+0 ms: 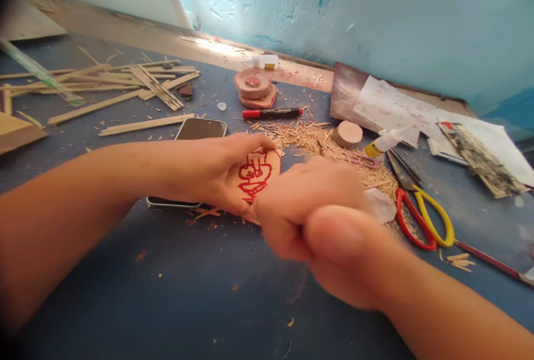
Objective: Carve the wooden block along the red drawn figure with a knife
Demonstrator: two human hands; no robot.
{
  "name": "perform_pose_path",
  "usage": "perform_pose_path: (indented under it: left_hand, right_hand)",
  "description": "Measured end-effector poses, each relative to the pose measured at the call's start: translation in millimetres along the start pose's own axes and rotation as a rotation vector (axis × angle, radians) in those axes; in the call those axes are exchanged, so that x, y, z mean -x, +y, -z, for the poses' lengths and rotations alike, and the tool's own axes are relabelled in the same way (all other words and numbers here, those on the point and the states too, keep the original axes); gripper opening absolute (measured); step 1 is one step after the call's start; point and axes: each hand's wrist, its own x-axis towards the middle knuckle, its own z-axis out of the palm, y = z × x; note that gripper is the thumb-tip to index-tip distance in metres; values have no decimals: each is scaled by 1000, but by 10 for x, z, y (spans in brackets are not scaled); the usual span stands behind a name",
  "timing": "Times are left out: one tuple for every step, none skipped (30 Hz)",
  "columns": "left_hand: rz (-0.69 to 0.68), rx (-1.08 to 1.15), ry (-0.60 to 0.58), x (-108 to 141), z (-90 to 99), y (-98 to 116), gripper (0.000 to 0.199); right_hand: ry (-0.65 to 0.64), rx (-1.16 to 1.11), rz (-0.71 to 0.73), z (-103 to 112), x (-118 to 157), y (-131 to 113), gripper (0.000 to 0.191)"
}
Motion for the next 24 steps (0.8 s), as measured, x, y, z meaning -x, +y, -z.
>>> perform_pose_path:
  left_hand:
    - [3,1,3,2,1,9,121]
    - [10,0,1,3,3,15,121]
    - [16,-3,-3,5,4,19,122]
    - [17,-7,-8,7,5,20,123]
    - [15,-10,-10,8,5,19,123]
    - [12,-10,-6,8,4,16,123]
    - [12,-9,0,9,2,12,123]
    - [12,-9,3,8,1,9,122]
    - [13,-10,3,8,-1,6,121]
    - [13,-11,0,7,-2,4,122]
    - [9,-14,-3,6,-3,3,123]
    - [4,-16,-2,4,-4,3,125]
    - [0,-16,2,3,-4,3,125]
    - [1,-13,6,2,-4,3,125]
    - [2,-10,6,0,-3,3,125]
    - [2,-8,2,-1,-2,3,125]
    - [2,-8,-2,-1,0,2,126]
    - [1,-11,-6,-2,2,-1,126]
    - [0,-14,-7,-3,3,-4,127]
    - [0,-18,-6,-3,5,-9,127]
    - [3,-20,-6,-3,6,-13,127]
    - [8,-18,-9,-3,7,-19,126]
    - [10,-14,-13,-2,7,-24,125]
    - [9,-11,-14,-2,6,-30,125]
  right_hand:
    - [15,-1,25,-27,-1,26,72]
    - [41,0,44,-51,-7,40,72]
    - [36,26,17,-68,-16,42,70]
    - [63,28,23,-79,-26,32,68]
    - [74,34,24,-81,-35,15,67]
    - [59,38,25,-78,-41,-6,67]
    - [49,36,27,-69,-43,-25,68]
    - [32,36,16,-58,-42,-40,69]
    - [8,38,-8,-47,-38,-49,70]
    - [21,31,-18,-37,-32,-51,70]
    - [33,24,-29,-30,-28,-48,71]
    - [53,11,-15,-25,-24,-40,72]
    - [61,0,7,-24,-24,-31,72]
    - [48,-3,17,-24,-25,-21,73]
    - [48,-19,47,-26,-26,-13,73]
    - [15,8,-15,-30,-28,-7,72]
    - [11,-2,-26,-35,-29,-2,71]
    - [27,-14,-25,-42,-30,1,70]
    - [39,-23,-8,-48,-29,3,70]
    - [62,-27,22,-52,-29,3,70]
    - [65,-32,54,-51,-29,-3,70]
    - [58,-25,20,-44,-31,-14,70]
    - [67,-11,14,-30,-33,-30,68]
    - [65,-3,0,-9,-37,-51,68]
